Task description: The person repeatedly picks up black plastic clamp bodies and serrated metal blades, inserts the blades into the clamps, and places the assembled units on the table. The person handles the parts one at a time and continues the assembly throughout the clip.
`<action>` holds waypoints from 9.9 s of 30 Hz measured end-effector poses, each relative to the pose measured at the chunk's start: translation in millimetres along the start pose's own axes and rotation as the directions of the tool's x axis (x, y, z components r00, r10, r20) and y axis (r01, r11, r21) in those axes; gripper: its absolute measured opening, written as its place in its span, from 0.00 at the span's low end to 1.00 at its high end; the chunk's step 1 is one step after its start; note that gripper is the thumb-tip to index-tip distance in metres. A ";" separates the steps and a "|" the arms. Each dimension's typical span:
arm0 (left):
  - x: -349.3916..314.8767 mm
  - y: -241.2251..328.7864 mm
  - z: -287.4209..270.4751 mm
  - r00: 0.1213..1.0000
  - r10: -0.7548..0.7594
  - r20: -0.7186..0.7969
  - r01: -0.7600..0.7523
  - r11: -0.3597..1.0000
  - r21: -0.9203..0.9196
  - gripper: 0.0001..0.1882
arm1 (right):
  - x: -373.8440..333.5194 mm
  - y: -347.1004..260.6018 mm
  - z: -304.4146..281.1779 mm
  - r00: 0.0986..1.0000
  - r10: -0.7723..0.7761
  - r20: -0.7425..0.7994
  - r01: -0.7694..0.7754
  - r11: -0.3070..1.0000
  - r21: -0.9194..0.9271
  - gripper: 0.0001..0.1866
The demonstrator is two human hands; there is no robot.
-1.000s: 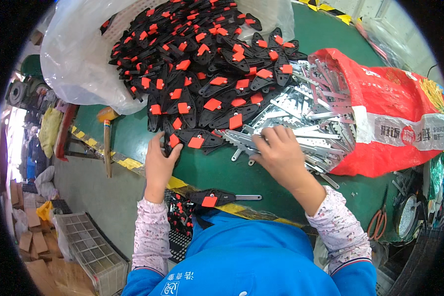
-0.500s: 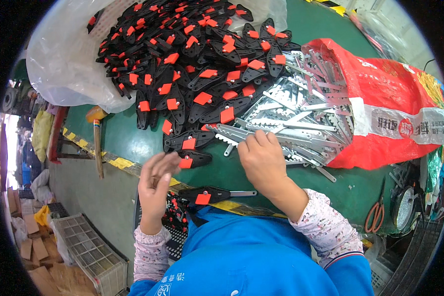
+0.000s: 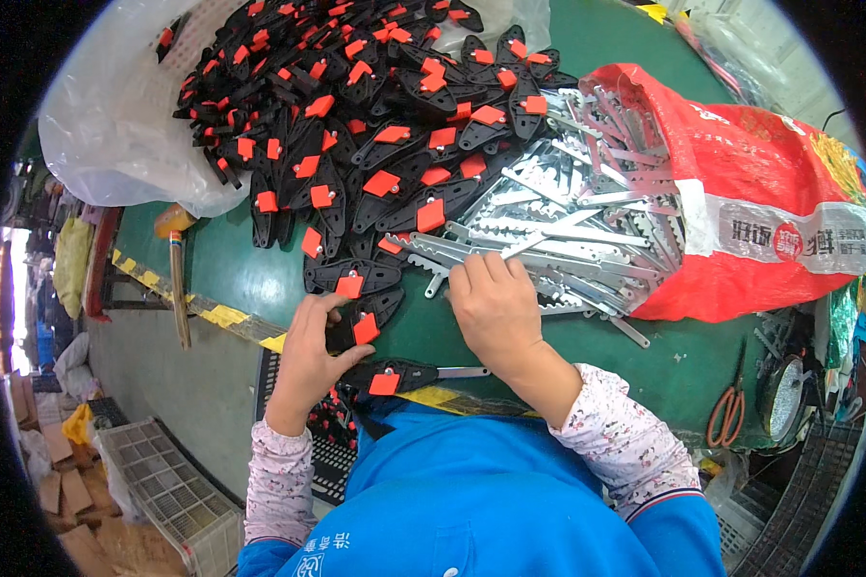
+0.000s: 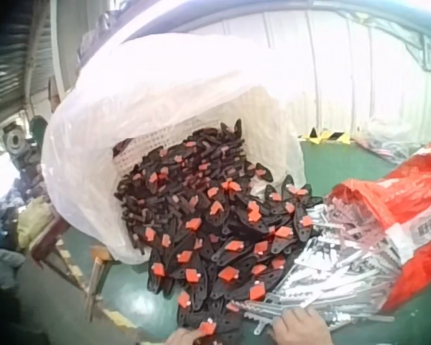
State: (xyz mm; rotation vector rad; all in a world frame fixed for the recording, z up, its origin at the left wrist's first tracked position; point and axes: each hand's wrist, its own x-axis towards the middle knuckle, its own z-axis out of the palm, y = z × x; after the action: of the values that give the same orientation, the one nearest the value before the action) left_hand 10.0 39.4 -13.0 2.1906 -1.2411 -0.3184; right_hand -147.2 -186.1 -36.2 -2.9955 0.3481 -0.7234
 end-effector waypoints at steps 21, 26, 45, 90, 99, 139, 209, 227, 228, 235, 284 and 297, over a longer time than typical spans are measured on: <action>-4.0 2.1 -11.1 0.982 0.188 0.034 -0.189 0.982 0.021 0.34 | 5.7 13.9 -38.9 0.959 -0.134 0.251 -0.051 0.787 0.614 0.09; -0.6 10.3 -15.0 0.963 0.263 0.060 -0.266 0.963 0.046 0.35 | 3.1 25.1 -35.2 0.968 -0.136 0.213 0.015 0.872 0.489 0.13; 37.1 -2.0 -8.1 0.976 0.220 0.005 -0.211 0.931 0.298 0.36 | 15.0 -2.5 6.0 0.999 -0.041 0.021 0.041 0.999 0.016 0.09; 2.7 -4.5 -15.1 0.998 0.064 0.004 -0.064 0.997 0.040 0.20 | 71.4 -30.8 27.1 0.919 -0.392 -0.045 0.390 0.886 0.252 0.08; 64.4 12.5 4.3 0.971 0.230 -0.061 -0.216 0.960 0.178 0.18 | 25.1 -12.0 -14.2 0.992 0.026 0.123 -0.055 0.970 0.237 0.13; 42.4 5.7 -27.3 0.942 0.329 0.057 -0.334 0.935 0.119 0.26 | 19.9 1.6 -17.2 0.993 0.092 0.077 -0.120 0.762 0.636 0.09; 35.6 -0.1 -13.3 0.952 0.191 0.240 -0.214 0.974 0.075 0.35 | -8.7 3.6 -34.6 0.953 0.142 0.267 -0.266 0.814 0.517 0.13; 25.4 2.0 -29.0 0.970 0.178 0.165 -0.162 0.981 -0.105 0.35 | -2.7 12.4 -40.5 0.994 0.009 0.113 -0.053 0.918 0.394 0.11; 25.9 3.3 -28.9 0.960 0.219 0.173 -0.214 0.976 -0.044 0.35 | -2.1 11.8 -40.3 0.993 -0.034 0.109 -0.011 0.921 0.389 0.11; 17.6 28.2 -21.8 0.927 0.312 0.210 -0.321 0.947 0.012 0.35 | 1.2 -0.5 -36.4 0.964 -0.223 0.143 0.134 0.876 0.463 0.14; 19.7 4.8 -25.9 0.955 0.263 0.137 -0.276 0.958 0.084 0.38 | 15.7 -3.8 -20.2 0.982 -0.128 0.141 0.029 0.832 0.554 0.09; 14.5 12.4 -26.2 0.946 0.224 0.233 -0.222 0.974 -0.035 0.31 | 3.7 -34.2 -14.8 0.994 -0.055 0.097 -0.020 0.770 0.638 0.16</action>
State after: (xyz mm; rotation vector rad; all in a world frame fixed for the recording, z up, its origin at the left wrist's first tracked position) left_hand 21.6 32.4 16.4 2.0228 -1.5980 -0.5000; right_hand -143.7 -153.4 -18.3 -2.3665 0.0421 -0.5291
